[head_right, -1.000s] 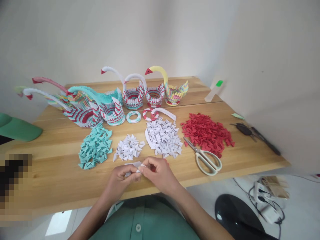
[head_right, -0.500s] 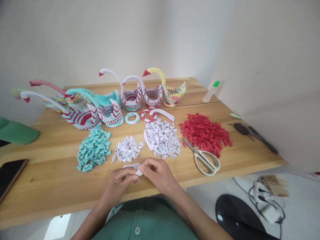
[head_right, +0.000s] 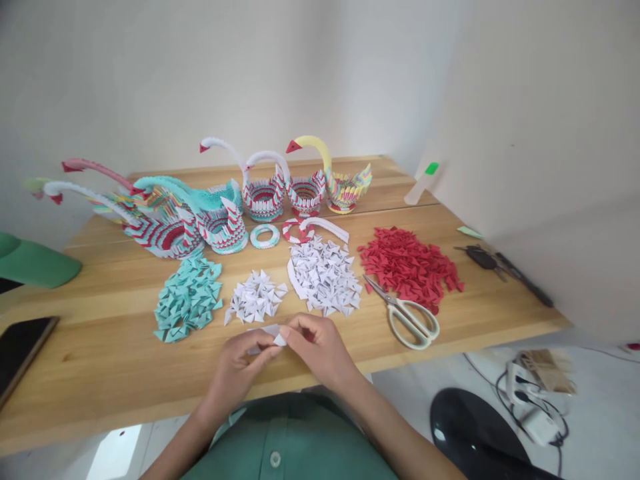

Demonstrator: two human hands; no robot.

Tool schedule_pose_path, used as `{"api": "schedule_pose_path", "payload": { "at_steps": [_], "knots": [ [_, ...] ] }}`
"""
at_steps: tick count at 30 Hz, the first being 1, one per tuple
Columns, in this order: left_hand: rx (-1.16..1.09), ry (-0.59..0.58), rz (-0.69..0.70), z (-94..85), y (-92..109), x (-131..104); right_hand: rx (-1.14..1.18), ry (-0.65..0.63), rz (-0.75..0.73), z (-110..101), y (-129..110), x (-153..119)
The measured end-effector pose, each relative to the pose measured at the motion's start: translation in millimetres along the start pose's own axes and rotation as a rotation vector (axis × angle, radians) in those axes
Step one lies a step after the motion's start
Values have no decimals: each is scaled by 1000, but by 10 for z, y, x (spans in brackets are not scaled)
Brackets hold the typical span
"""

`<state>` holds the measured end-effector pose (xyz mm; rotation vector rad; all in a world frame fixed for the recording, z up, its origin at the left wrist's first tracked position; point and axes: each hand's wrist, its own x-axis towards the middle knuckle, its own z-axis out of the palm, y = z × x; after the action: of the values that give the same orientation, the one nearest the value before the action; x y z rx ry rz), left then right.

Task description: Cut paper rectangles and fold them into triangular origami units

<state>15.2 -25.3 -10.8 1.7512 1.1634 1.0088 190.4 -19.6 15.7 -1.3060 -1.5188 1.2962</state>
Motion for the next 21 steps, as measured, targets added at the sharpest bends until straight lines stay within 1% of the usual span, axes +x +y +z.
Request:
{"api": "schedule_pose_path", "payload": {
  "at_steps": [2,3,5,6,8,12,16,19,21],
  "knots": [
    [181,89,200,-22,-8,-11,38,-3,22,-10,22,9],
    [247,110,300,-35,-14,-15,50,-9,31,-11,32,12],
    [331,103,460,-57,-25,-19,68,-25,44,-5,48,13],
    [360,91,512,-65,-29,-18,75,-28,45,0,54,12],
    [403,83,569,-72,-31,-11,82,-33,42,12,56,7],
    [411,92,614,-65,-10,2,88,-49,34,23,31,0],
    [379,90,614,-56,18,1,83,-61,22,22,-1,-6],
    [363,77,546,-48,37,-14,61,-64,-15,21,-6,-20],
    [329,52,442,-37,52,-33,27,-61,-49,22,-3,-36]
  ]
}}
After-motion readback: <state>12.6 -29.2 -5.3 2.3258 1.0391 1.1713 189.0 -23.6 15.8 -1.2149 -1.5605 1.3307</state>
